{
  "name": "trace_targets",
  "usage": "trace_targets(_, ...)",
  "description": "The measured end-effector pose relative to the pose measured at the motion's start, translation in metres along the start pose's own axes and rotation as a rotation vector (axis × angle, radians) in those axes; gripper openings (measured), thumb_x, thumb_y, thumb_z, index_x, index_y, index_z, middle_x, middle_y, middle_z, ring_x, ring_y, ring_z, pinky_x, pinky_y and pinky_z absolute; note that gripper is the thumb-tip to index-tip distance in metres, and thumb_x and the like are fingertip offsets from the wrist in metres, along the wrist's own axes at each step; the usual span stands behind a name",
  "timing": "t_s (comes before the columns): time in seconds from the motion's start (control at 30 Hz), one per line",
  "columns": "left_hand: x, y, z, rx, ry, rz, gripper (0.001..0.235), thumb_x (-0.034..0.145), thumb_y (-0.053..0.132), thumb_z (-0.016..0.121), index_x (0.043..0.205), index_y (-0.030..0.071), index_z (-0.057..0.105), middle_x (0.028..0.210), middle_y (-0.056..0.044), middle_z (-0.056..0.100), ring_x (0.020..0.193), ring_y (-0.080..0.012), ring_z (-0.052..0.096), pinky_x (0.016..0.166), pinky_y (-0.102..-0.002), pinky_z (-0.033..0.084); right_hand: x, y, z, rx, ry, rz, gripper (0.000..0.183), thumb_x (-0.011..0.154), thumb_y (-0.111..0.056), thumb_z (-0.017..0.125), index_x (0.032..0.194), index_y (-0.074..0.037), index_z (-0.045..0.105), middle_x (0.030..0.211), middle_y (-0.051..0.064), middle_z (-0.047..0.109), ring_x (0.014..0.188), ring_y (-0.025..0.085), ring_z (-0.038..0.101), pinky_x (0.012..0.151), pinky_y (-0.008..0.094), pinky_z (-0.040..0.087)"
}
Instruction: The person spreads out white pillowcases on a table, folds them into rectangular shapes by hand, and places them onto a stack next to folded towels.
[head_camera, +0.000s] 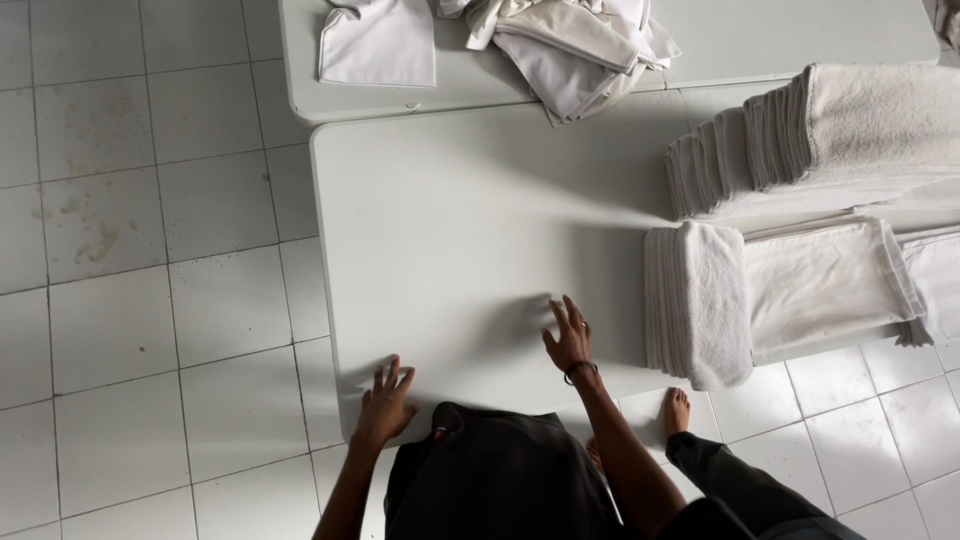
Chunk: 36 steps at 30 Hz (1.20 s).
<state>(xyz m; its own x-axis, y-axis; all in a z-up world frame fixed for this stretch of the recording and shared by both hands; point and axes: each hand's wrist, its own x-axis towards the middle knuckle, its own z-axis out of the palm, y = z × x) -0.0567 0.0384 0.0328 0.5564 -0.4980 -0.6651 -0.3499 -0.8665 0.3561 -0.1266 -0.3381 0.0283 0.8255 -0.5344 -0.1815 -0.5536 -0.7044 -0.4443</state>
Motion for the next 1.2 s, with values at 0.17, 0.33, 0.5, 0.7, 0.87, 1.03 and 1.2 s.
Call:
trace_targets(0.17, 0.003, 0.009, 0.007, -0.189, 0.017, -0.06, 0.088, 0.109, 0.051, 0.065, 0.178, 0.025, 0.018, 0.191, -0.005, -0.015, 0.174, -0.0495, -0.012, 0.126, -0.069, 0.037, 0.058, -0.021, 0.004, -0.178, -0.24, 0.057, 0.097, 0.096, -0.052, 0.076, 0.178, -0.036, 0.028, 0.192, 0.004, 0.006, 0.176, 0.033, 0.005, 0.127, 0.062, 0.023)
trace_targets(0.33, 0.036, 0.028, 0.003, -0.129, -0.029, -0.145, 0.085, 0.104, 0.068, 0.061, 0.169, 0.02, 0.035, 0.184, -0.027, -0.003, 0.16, -0.0656, 0.014, 0.118, -0.072, 0.044, 0.118, -0.027, -0.007, -0.167, -0.309, 0.163, 0.094, 0.099, -0.059, 0.069, 0.178, -0.039, 0.022, 0.192, 0.0, 0.0, 0.175, 0.039, -0.003, 0.122, 0.071, 0.025)
trace_targets(0.5, 0.135, 0.066, -0.073, -0.12, -0.121, -0.072, 0.08, 0.104, 0.074, 0.057, 0.161, 0.018, 0.052, 0.153, -0.02, 0.066, 0.141, -0.0458, 0.062, 0.111, -0.06, 0.052, 0.156, -0.029, -0.001, -0.148, -0.38, 0.262, 0.117, 0.094, -0.068, 0.078, 0.181, -0.042, 0.004, 0.191, 0.002, -0.017, 0.172, 0.046, -0.021, 0.121, 0.087, 0.013)
trace_targets(0.7, 0.277, 0.165, -0.233, -0.317, 0.245, 0.259, 0.041, 0.104, 0.045, 0.071, 0.133, 0.015, 0.073, 0.136, -0.006, 0.082, 0.12, -0.028, 0.079, 0.096, -0.041, 0.06, 0.158, -0.022, 0.022, -0.173, -0.308, 0.264, 0.125, 0.091, -0.073, 0.08, 0.181, -0.04, 0.0, 0.19, 0.01, -0.017, 0.169, 0.057, -0.018, 0.111, 0.097, 0.018)
trace_targets(0.87, 0.393, 0.265, -0.376, -0.178, 0.849, 0.57, 0.016, 0.091, 0.007, 0.065, 0.091, 0.018, 0.077, 0.082, -0.005, 0.079, 0.077, -0.0343, 0.076, 0.071, -0.05, 0.056, 0.152, -0.024, 0.029, -0.127, -0.333, 0.274, 0.122, 0.095, -0.061, 0.086, 0.181, -0.038, 0.002, 0.19, 0.011, -0.014, 0.168, 0.058, -0.019, 0.113, 0.098, 0.009)
trace_targets(1.03, 0.471, 0.331, -0.481, -0.063, 1.181, 0.38, 0.009, 0.099, 0.018, 0.066, 0.095, 0.026, 0.069, 0.095, -0.007, 0.072, 0.095, -0.0389, 0.07, 0.077, -0.057, 0.055, 0.145, -0.023, 0.039, -0.17, -0.294, 0.228, 0.127, 0.095, -0.063, 0.087, 0.181, -0.034, -0.002, 0.189, 0.016, -0.015, 0.166, 0.062, -0.019, 0.11, 0.099, 0.012)
trace_targets(1.2, 0.516, 0.363, -0.52, 0.349, 1.123, 0.522, 0.048, 0.083, 0.027, 0.103, 0.125, 0.019, 0.081, 0.124, -0.004, 0.076, 0.118, -0.0329, 0.071, 0.079, -0.057, 0.062, 0.14, -0.027, 0.047, -0.2, -0.273, 0.187, 0.131, 0.095, -0.062, 0.09, 0.181, -0.027, -0.004, 0.187, 0.022, -0.016, 0.163, 0.067, -0.02, 0.106, 0.101, 0.013)
